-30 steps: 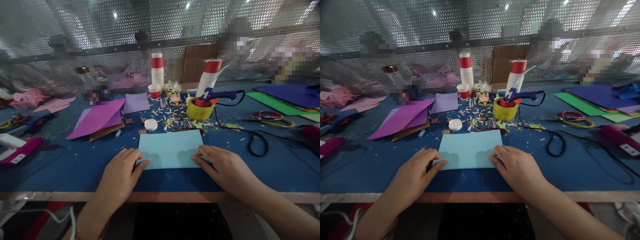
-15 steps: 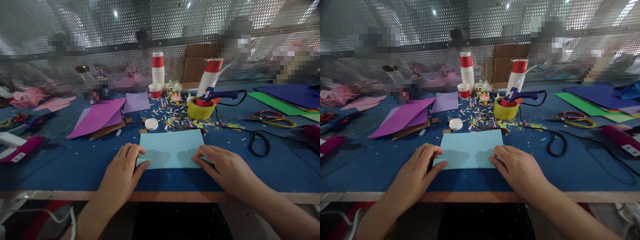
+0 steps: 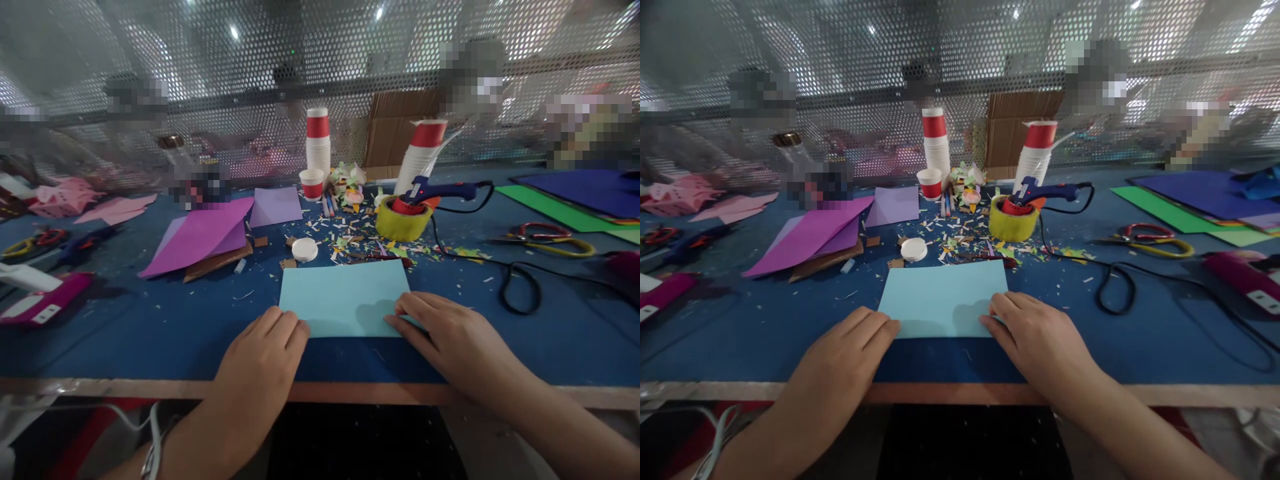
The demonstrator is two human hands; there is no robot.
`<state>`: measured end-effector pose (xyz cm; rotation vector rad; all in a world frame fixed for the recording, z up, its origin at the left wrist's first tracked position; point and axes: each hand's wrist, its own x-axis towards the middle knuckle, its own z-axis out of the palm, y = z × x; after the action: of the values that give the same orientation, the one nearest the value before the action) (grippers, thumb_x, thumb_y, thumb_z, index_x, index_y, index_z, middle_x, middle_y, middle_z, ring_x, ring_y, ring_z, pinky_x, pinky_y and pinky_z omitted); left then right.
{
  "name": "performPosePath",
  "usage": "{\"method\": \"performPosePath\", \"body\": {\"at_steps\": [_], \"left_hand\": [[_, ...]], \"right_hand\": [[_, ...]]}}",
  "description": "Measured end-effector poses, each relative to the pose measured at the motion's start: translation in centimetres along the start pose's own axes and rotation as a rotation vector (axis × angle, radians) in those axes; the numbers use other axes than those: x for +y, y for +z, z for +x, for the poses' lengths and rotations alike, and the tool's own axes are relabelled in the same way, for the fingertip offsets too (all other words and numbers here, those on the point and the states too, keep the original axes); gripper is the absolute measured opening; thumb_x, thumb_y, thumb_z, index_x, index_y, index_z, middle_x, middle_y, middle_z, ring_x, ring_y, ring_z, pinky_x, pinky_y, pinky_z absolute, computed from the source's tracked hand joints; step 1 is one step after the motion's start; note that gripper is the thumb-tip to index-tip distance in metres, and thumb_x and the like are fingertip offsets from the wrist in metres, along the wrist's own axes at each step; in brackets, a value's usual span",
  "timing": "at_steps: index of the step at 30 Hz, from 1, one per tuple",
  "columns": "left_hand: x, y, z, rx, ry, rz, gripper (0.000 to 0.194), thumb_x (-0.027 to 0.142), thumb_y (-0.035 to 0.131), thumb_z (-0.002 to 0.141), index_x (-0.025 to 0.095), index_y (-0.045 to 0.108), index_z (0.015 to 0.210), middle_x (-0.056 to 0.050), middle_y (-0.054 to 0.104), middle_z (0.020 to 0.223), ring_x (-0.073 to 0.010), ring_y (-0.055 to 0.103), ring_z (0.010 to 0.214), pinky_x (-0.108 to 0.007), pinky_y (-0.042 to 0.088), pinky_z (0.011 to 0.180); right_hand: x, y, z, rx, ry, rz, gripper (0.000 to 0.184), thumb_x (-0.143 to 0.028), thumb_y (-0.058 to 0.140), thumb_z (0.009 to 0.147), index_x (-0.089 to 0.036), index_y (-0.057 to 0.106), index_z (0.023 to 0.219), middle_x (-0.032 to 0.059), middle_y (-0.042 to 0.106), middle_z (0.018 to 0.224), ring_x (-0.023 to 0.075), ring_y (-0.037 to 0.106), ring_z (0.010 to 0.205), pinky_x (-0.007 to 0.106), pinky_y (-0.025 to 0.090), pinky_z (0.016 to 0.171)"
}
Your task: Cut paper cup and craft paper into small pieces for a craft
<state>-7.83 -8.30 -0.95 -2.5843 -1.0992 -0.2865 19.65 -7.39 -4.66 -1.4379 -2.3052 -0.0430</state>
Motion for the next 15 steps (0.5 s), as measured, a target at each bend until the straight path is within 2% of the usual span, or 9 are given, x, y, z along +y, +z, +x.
{"method": "performPosePath", "body": {"at_steps": [2,5,10,15], "left_hand": [[0.8,-0.2,-0.5,0.004,-0.003,0.081,0.047,-0.009,0.044,0.074,0.007,0.067,0.112,-0.008,0.064,0.085,-0.0231,0.057,0.076,-0.034,0.055,0.062],[2.0,-0.5,-1.0,-0.056,-0.028,0.151,0.066,-0.007,0.048,0.07,0.014,0.062,0.13,-0.008,0.062,0.082,-0.0232,0.057,0.073,-0.03,0.053,0.053],[2.9,-0.8,-1.0,-0.193,-0.053,0.232,0.084,-0.005,0.055,0.066,0.03,0.054,0.142,-0.009,0.06,0.085,-0.0252,0.059,0.072,-0.024,0.048,0.044],[3.3,-1.1,-0.1,-0.286,-0.035,0.256,0.087,-0.002,0.058,0.072,0.04,0.044,0.147,-0.01,0.06,0.085,-0.0272,0.06,0.073,-0.027,0.05,0.047]], "right_hand": [[-0.1,0.0,0.0,0.012,-0.003,-0.017,0.032,-0.039,0.036,0.104,-0.022,0.053,0.083,0.0025,0.063,0.073,0.0203,0.067,0.066,0.03,0.047,0.058],[-0.3,-0.2,-0.1,0.026,-0.012,-0.047,0.034,-0.039,0.034,0.104,-0.021,0.054,0.083,0.0031,0.064,0.073,0.0203,0.067,0.066,0.029,0.046,0.055],[-0.5,-0.5,-0.2,0.046,-0.023,-0.069,0.033,-0.035,0.034,0.104,-0.02,0.057,0.087,0.0055,0.067,0.077,0.0216,0.069,0.07,0.031,0.048,0.057],[-0.2,-0.6,-0.8,0.073,-0.039,-0.035,0.027,-0.031,0.035,0.104,-0.018,0.058,0.099,0.0087,0.071,0.089,0.0233,0.07,0.08,0.036,0.054,0.067]]}}
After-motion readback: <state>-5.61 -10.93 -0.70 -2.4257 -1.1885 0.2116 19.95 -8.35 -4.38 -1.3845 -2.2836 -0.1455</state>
